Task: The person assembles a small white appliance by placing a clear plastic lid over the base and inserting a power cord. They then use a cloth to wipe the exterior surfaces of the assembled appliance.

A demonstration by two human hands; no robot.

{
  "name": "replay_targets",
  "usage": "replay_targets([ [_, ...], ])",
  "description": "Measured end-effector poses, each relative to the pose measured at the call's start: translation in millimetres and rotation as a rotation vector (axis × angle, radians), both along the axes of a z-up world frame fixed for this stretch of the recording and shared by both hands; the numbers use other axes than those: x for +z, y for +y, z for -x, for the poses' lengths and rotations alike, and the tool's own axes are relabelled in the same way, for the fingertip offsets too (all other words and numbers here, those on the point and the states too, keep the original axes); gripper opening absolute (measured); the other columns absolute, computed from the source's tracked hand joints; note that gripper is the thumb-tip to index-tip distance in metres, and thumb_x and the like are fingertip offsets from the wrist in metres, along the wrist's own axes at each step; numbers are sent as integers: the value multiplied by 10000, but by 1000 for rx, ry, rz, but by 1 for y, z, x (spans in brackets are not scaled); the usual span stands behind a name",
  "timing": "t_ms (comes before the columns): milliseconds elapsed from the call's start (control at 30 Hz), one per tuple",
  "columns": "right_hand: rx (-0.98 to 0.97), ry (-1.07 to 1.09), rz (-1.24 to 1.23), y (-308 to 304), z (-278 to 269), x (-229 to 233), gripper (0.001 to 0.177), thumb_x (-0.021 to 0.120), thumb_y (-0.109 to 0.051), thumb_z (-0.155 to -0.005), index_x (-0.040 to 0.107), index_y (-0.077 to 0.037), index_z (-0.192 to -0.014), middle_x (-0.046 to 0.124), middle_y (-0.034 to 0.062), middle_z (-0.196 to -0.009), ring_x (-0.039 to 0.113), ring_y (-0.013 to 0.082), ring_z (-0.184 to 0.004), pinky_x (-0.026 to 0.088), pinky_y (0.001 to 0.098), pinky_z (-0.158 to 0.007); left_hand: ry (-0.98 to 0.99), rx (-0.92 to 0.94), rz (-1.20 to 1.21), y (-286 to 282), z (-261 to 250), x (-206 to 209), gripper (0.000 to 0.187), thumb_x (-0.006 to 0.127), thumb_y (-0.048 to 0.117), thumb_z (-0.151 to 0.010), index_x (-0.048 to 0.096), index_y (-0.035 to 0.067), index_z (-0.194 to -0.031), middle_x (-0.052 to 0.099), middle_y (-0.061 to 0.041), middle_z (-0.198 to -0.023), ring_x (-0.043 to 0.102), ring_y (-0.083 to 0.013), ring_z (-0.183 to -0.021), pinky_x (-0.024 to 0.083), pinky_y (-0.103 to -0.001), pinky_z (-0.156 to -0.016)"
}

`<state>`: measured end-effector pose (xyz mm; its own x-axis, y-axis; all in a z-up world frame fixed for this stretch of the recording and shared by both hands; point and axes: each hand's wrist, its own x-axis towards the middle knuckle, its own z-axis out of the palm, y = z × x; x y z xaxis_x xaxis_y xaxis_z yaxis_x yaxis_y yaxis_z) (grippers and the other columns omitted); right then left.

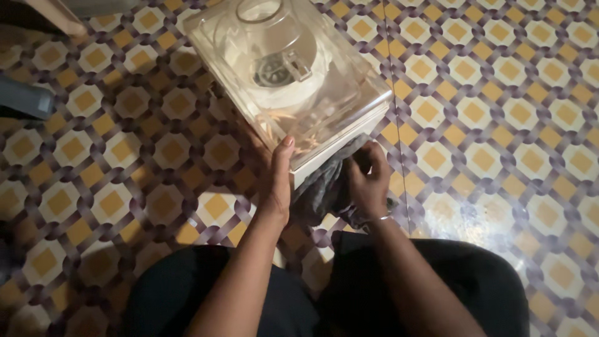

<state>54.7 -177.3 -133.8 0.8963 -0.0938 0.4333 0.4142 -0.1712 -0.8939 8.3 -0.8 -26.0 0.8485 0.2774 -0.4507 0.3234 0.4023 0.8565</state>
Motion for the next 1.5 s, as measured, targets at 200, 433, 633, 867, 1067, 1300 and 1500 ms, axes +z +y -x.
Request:
replay_targets([
  [200, -1, 57, 136, 12, 20, 19, 285, 795, -79, -884, 618, -8, -1097, 667, 76, -1000, 660, 154, -914, 555, 284, -830, -104, -26, -9, 2, 2, 4, 1128, 591, 728, -797, 256, 14, -1604, 313, -160, -1653, 295, -250, -1522, 224, -402, -1204],
  [433, 48, 291, 209, 29, 40, 2, 262, 823, -111, -866, 622, -1, -995, 643, 101, -834, 612, 187, -784, 529, 312, -762, -363, 61, -373, -2, 5, -1, 1387, 848, 461, -751, -154, 111, -1644, 127, -219, -1664, 270, -303, -1509, 333, -419, -1195],
  [633, 107, 300, -240, 23, 19, -14, 206, 704, -35, -913, 615, -57, -1098, 672, 10, -1057, 642, 110, -980, 540, 257, -880, -339, 117, -172, -16, -3, -34, 1194, 934, 161, -720, 112, -34, -1564, 565, -196, -1423, 624, -215, -1194, 525, -301, -1039],
  [867, -29, 180, -376, -35, -57, -13, 168, 649, 50, -1006, 581, -35, -1134, 588, -13, -1063, 552, 93, -1007, 454, 228, -915, -434, 61, 104, -17, 2, -34, 621, 841, 14, -825, 539, -106, -1354, 671, -126, -1236, 701, -178, -1043, 600, -316, -974],
  [1067, -11, 215, -327, 6, -10, -5, 225, 673, 46, -967, 556, -33, -1143, 608, -24, -1003, 587, 80, -943, 493, 229, -837, -496, 87, -56, -19, -4, -31, 727, 814, -48, -828, 428, -63, -1443, 657, -126, -1224, 681, -183, -1027, 601, -332, -943],
  [1300, 101, 132, 23, 32, 42, -1, 223, 758, 25, -934, 623, -15, -1107, 616, 17, -899, 566, 105, -812, 488, 244, -749, -493, 118, -179, -18, -3, -32, 1009, 835, 2, -786, 172, -6, -1547, 662, -116, -1190, 690, -165, -981, 612, -307, -891],
  [1500, 178, 200, -395, 31, 27, -9, 242, 657, 49, -954, 567, -23, -1167, 620, 13, -1065, 603, 91, -982, 522, 234, -867, -536, 169, -166, -22, -7, -30, 1278, 868, 28, -738, -79, 15, -1596, 582, -88, -1307, 636, -146, -1072, 555, -304, -965],
])
